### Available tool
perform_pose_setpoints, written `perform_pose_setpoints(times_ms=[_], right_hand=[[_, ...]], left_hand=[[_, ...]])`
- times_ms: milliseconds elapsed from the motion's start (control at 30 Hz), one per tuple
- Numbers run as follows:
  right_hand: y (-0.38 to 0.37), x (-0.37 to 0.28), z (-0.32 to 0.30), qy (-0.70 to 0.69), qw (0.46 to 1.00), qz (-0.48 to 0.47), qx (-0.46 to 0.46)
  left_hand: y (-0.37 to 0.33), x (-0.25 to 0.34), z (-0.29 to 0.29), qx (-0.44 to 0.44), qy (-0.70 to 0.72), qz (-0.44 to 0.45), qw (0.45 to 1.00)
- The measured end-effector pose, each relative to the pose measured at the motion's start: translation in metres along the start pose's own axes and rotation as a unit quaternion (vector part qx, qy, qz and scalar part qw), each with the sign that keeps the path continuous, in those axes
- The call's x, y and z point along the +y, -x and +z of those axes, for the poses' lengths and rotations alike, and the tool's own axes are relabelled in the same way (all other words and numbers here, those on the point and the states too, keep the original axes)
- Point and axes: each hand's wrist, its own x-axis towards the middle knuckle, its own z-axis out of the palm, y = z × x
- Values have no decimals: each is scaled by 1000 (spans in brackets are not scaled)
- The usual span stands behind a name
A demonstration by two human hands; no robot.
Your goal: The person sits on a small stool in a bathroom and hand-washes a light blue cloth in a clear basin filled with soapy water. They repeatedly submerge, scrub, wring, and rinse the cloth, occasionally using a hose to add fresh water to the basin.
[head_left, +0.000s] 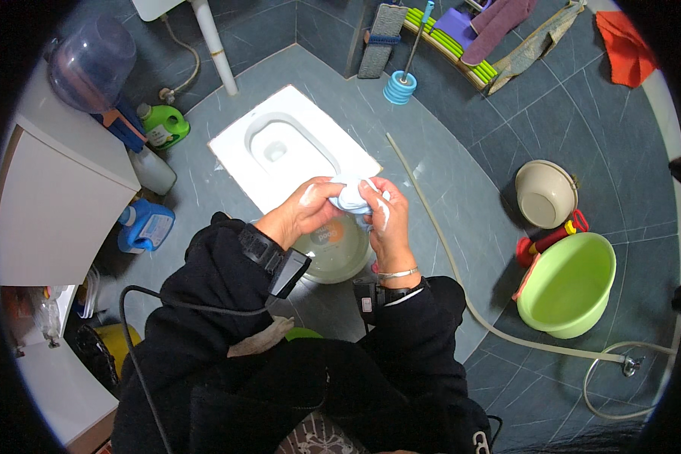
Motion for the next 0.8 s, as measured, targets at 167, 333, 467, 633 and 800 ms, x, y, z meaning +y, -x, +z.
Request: perform_pose_setpoints(times_ms=[167, 333, 467, 633, 800], right_hand=[[-5, 10, 1, -84, 996, 12, -24], [-3, 15, -1, -181, 981, 3, -75], [-3, 13, -2, -165, 985, -18, -54], [-3, 2, -4, -138, 988, -53, 50], [0, -1, -4, 28, 992, -107, 64]], left_hand=[[0, -4, 2, -123, 106, -55, 985], [3, -4, 10, -120, 52, -52, 990], [8, 3, 20, -140, -48, -23, 989], [8, 8, 23, -100, -137, 19, 985], [1, 3, 15, -28, -198, 57, 978]])
